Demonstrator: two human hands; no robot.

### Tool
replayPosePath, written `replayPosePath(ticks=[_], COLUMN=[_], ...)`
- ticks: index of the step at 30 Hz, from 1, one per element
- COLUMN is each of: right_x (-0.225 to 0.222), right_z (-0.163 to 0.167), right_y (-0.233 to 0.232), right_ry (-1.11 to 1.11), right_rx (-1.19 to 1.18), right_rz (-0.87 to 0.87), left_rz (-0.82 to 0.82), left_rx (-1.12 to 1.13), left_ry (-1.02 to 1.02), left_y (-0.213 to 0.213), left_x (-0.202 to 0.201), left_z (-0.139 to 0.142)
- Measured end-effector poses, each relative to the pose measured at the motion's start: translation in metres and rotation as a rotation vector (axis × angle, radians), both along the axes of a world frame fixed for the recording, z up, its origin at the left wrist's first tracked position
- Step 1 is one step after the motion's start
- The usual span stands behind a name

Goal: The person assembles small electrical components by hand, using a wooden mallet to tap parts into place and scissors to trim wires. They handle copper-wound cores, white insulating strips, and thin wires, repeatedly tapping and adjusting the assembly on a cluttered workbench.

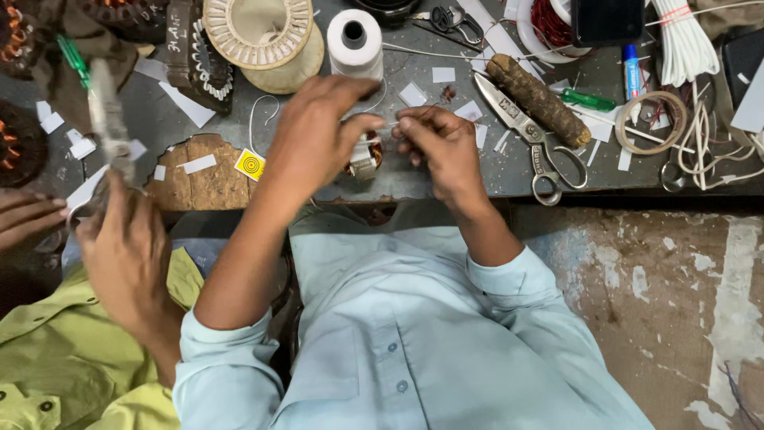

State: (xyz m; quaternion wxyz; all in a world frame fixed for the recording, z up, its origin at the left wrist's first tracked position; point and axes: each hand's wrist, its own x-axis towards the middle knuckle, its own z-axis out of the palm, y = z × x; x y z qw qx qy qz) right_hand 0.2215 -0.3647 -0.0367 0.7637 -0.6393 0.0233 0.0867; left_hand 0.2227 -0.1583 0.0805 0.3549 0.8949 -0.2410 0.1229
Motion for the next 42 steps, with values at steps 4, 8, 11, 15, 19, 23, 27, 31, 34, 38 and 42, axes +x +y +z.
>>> replayPosePath(ticks=[4,8,11,15,19,23,27,31,34,38,42], right_x=[0.001,-0.015,-0.031,-0.031,-0.011,0.0,0.016,0.027,0.028,0.028,0.029], right_z=[-0.002,0.019,0.044,0.061,0.076,0.101,0.112,0.109,0.107,0.113,0.127], right_y=[-0.001,-0.017,-0.036,-0.025,0.004,0.02,0.04,0.036,0.022,0.015,0.007], right_ry=[0.089,-0.034,-0.043,-0.074,-0.365,-0.775,-1.019,-0.6,-0.349,-0.19,-0.219], right_rx=[0.068,-0.392,-0.292,0.045,-0.23,-0.562,-0.71,-0.538,-0.303,-0.073,0.055], right_rz=[-0.006,0.099,0.436,0.348,0.248,0.381,0.486,0.531,0.508,0.5,0.397], left_rz=[0.092,0.173,0.176,-0.011,0.183,0.155,0.101,0.188,0.207,0.204,0.325], left_rx=[0.007,0.021,0.094,-0.038,-0.202,-0.285,-0.193,-0.134,0.153,0.138,-0.027], left_ry=[0.143,0.215,0.34,0.176,0.375,0.289,0.191,0.244,0.173,0.146,0.524], left_y=[0.028,0.058,0.065,0.055,0.058,0.066,0.064,0.064,0.057,0.051,0.079], left_x=[-0.011,-0.035,-0.048,-0.047,-0.043,-0.051,-0.049,-0.048,-0.057,-0.063,-0.067], left_z=[-0.015,-0.021,-0.03,-0.054,-0.056,-0.023,0.002,-0.009,-0.033,-0.058,-0.044])
